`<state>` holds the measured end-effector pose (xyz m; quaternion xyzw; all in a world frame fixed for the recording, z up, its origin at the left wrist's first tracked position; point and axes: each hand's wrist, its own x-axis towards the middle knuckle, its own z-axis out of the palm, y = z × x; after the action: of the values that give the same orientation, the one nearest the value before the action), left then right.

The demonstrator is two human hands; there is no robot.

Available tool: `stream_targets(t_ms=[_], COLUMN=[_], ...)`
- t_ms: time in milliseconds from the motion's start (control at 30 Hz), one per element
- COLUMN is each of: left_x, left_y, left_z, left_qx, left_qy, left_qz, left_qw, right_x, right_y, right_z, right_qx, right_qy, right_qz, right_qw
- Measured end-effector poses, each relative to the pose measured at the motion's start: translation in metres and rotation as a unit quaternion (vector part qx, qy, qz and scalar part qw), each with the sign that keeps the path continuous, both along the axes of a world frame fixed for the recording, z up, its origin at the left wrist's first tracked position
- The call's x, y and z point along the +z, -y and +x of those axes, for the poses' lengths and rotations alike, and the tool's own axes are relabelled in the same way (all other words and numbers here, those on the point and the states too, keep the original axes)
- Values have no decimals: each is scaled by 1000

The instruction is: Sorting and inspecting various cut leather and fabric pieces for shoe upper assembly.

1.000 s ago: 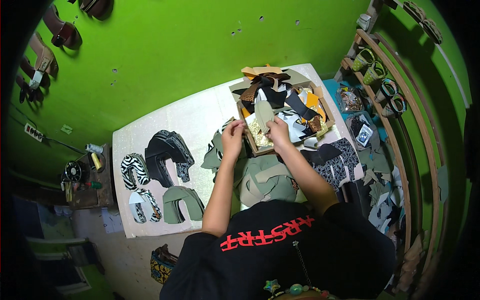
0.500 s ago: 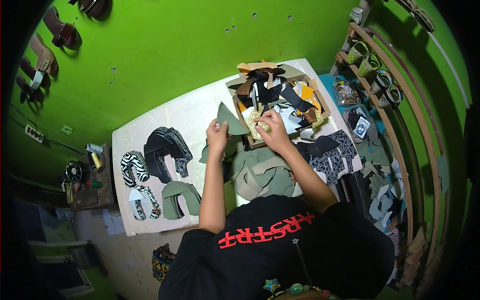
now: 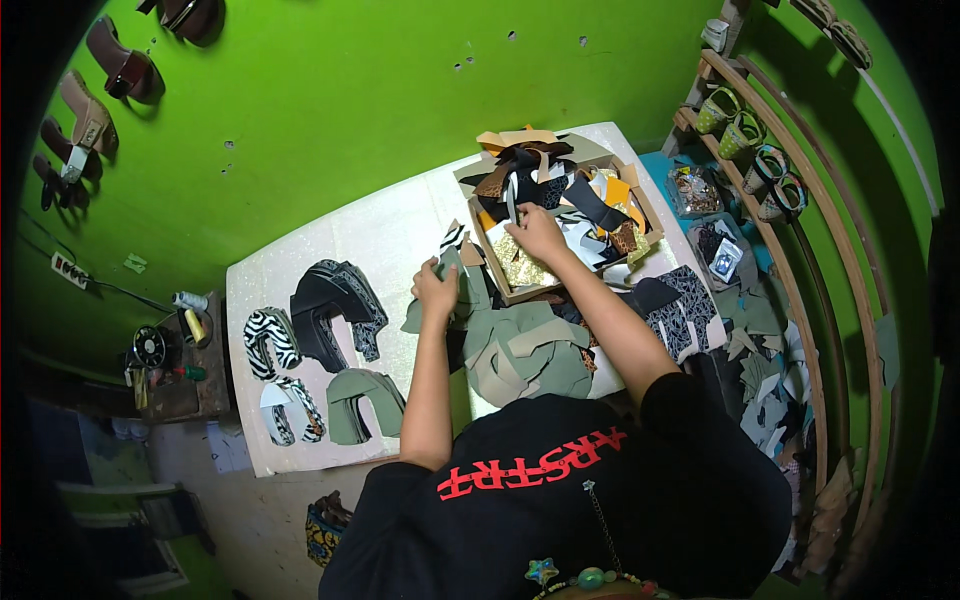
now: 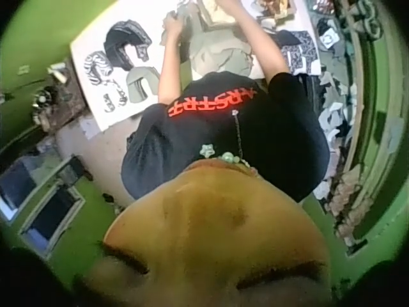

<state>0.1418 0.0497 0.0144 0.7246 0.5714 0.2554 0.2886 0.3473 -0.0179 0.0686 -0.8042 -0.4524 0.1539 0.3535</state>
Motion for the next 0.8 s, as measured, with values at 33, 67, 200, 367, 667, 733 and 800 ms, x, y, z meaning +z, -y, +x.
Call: stream_targets(t_ms=[33,67,200,367,667,733,800], left_x=[7,15,28,40,30,28,32], left_y=[6,8,11,14,19,20,21], left_z=[1,2,5,10,15,18,20], left_qx=[4,-6,-6,-9,-33,-36,-47], left_qy=[-19,21,65,88,104,111,122], left_qz=[21,-15,20,32,44,47,58], left_qw=[1000,1000,998,996,993,992,990], right_x=[3,6,-1,11,12,0,-4], right_y=[-6,-8,-15,7,24,18,11], right_z=[-6,-8,-13,-16,49,54,55], right_qx=[-27,-50,-30,122,26,29,13], right_qy=[-9,-35,69,72,335,368,411], right_qz=[12,-7,79,-172,-49,-38,-4], right_qw=[1000,998,994,975,941,929,911])
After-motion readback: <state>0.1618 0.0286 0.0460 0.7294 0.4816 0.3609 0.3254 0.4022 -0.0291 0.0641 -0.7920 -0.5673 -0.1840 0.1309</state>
